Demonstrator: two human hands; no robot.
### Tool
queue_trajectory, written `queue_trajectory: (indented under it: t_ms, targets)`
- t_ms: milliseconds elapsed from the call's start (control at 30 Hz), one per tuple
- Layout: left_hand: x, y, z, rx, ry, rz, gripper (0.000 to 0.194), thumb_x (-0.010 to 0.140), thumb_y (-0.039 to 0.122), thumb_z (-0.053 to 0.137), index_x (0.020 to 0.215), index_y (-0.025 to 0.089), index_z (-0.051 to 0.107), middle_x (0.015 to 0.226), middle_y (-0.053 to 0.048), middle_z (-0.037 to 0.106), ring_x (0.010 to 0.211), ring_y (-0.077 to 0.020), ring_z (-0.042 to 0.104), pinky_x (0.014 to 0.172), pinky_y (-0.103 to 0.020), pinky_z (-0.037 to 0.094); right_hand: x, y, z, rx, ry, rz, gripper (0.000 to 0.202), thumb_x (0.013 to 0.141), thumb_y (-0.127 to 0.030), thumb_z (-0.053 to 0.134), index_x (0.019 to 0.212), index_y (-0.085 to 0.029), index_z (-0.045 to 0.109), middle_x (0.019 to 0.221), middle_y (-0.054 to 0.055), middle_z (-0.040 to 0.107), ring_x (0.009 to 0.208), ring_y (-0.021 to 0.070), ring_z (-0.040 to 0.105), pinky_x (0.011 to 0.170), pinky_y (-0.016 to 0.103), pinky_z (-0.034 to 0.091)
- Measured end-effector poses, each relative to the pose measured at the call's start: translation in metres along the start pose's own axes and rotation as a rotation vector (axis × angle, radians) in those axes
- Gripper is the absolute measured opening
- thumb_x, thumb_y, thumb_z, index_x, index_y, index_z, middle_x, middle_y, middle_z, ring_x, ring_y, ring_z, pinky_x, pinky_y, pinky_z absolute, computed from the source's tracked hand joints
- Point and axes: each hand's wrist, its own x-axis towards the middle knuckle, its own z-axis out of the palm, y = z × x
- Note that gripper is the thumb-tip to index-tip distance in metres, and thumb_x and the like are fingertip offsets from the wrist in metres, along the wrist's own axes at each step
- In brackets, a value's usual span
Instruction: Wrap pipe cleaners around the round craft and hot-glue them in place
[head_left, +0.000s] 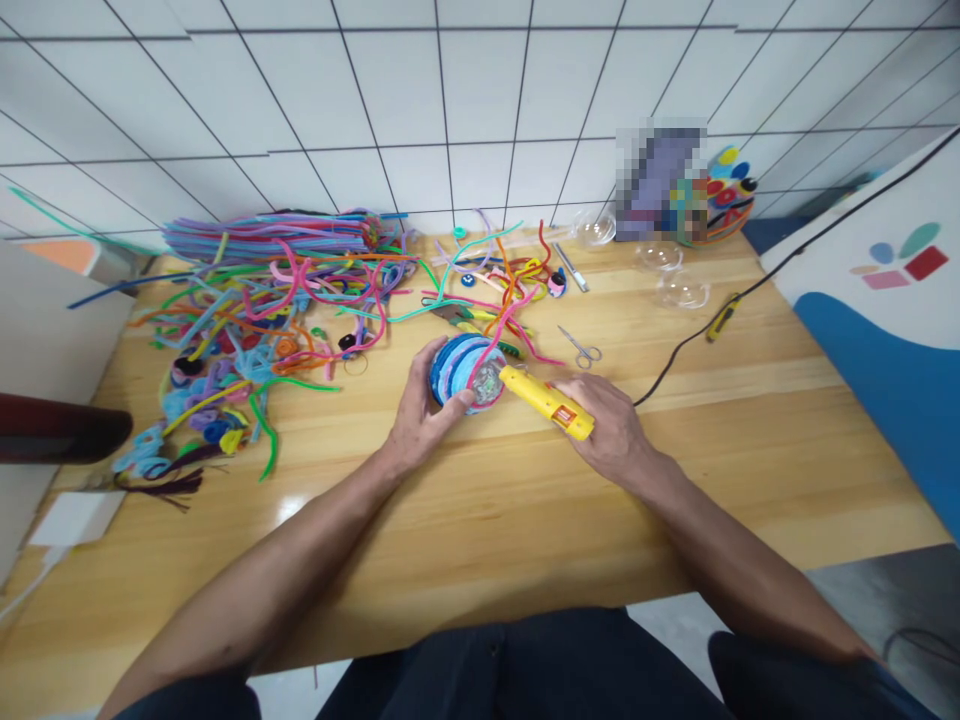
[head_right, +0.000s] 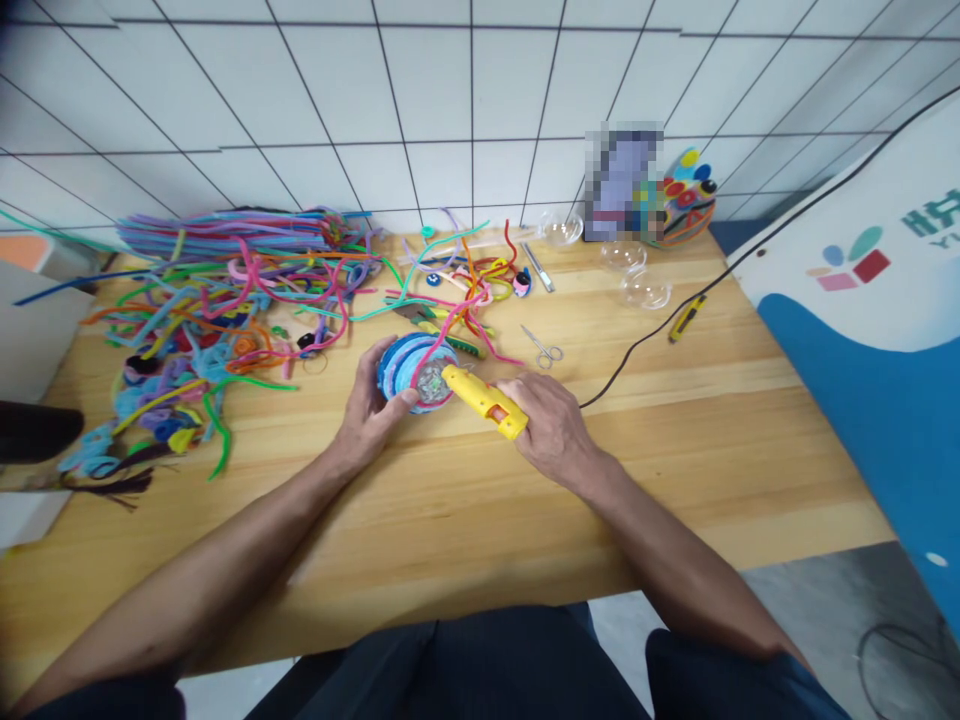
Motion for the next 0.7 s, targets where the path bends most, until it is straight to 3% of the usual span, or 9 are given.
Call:
queue_trajectory:
  t_ms: [400, 700]
  targets:
    - [0.001, 0.004, -0.002, 0.089, -0.019, 0.052, 0.082, 0.102, 0.067, 0.081, 0.167, 0.030, 0.047, 0.168, -0.016, 0.060, 0.153, -0.0381, 0.064, 0.130, -0.062, 0.055, 0.008, -0.012, -0.001, 0.024, 0.013, -0.059, 0.022, 0.117, -0.027, 0.054, 0.127, -0.024, 0.073, 0.091, 0.006, 0.079, 0.081, 0.0255, 0.075, 0.074, 0.039, 0.058]
    - [0.001, 0.002, -0.001, 0.087, -0.011, 0.045, 0.082, 0.101, 0.067, 0.081, 0.167, 0.032, 0.048, 0.168, -0.015, 0.059, 0.154, -0.0386, 0.062, 0.132, -0.064, 0.052, 0.005, -0.014, 0.001, 0.074, -0.039, -0.023, 0.023, 0.115, -0.026, 0.057, 0.128, -0.025, 0.076, 0.091, 0.006, 0.077, 0.083, 0.0257, 0.073, 0.077, 0.039, 0.057]
